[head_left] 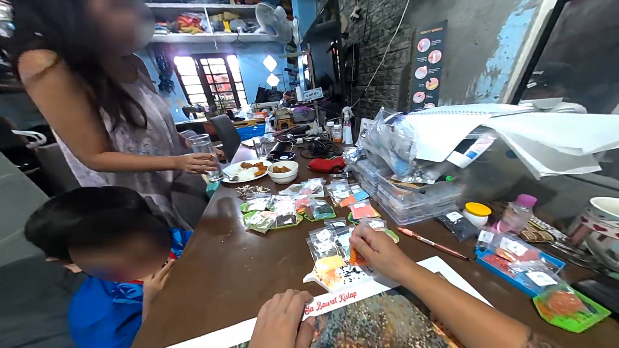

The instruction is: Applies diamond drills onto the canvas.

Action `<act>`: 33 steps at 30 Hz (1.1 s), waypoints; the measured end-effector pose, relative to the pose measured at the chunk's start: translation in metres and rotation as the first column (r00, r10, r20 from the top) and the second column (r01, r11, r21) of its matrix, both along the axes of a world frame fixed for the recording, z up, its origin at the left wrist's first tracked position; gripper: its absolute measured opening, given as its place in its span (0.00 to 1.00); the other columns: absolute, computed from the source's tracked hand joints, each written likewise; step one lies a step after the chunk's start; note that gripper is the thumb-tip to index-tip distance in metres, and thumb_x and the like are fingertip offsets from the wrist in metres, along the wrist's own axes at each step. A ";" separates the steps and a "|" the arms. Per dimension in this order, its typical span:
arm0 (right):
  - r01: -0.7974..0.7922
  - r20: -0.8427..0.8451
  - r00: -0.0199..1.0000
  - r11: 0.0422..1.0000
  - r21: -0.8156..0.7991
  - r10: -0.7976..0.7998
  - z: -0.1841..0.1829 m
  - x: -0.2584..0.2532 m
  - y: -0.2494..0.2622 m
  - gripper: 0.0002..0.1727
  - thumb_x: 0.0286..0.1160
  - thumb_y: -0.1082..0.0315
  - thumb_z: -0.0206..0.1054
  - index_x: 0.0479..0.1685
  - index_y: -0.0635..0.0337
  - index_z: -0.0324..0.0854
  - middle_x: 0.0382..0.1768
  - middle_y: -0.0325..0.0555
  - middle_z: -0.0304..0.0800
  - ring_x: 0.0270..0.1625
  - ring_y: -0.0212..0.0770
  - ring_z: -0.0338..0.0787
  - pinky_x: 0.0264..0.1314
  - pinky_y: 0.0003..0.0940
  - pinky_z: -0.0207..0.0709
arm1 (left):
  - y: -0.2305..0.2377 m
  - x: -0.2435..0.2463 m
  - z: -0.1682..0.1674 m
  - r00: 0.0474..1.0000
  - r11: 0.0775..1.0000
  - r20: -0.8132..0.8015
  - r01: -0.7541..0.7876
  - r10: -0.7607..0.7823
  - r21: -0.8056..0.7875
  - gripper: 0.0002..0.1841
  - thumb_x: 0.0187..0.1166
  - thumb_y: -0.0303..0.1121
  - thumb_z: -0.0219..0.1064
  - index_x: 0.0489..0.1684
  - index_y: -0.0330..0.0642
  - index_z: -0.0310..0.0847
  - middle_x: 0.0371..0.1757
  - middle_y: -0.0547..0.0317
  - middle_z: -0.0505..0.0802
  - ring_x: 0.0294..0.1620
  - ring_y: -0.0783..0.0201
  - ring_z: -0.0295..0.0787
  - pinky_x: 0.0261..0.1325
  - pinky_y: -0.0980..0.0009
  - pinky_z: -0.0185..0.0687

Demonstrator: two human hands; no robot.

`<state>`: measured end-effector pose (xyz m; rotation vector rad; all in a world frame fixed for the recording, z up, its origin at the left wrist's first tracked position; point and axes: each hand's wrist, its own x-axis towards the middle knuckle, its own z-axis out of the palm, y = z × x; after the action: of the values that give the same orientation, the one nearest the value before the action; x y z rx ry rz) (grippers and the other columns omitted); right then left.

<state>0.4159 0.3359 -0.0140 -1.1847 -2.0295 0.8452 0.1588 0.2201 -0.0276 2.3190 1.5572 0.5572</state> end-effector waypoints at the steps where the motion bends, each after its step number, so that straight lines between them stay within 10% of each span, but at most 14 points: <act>1: 0.000 0.007 1.000 1.000 0.012 0.000 0.000 0.000 0.000 0.19 0.93 0.58 0.51 0.46 0.64 0.80 0.30 0.43 0.82 0.33 0.32 0.83 0.43 0.30 0.78 | 0.000 0.000 0.000 1.000 1.000 0.000 0.005 -0.005 0.003 0.18 0.84 0.36 0.59 0.63 0.33 0.84 0.57 0.39 0.91 0.62 0.37 0.85 0.67 0.38 0.74; 33: -0.002 0.005 1.000 0.993 0.118 0.002 0.001 -0.003 -0.004 0.14 0.92 0.62 0.54 0.42 0.63 0.78 0.25 0.42 0.80 0.27 0.32 0.81 0.34 0.30 0.77 | 0.001 -0.002 -0.001 1.000 1.000 -0.008 0.004 -0.004 0.030 0.18 0.84 0.36 0.59 0.64 0.34 0.83 0.57 0.41 0.90 0.61 0.38 0.85 0.68 0.38 0.73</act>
<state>0.4126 0.3318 -0.0134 -1.1200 -2.0546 0.7129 0.1572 0.2209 -0.0286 2.3489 1.5578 0.5753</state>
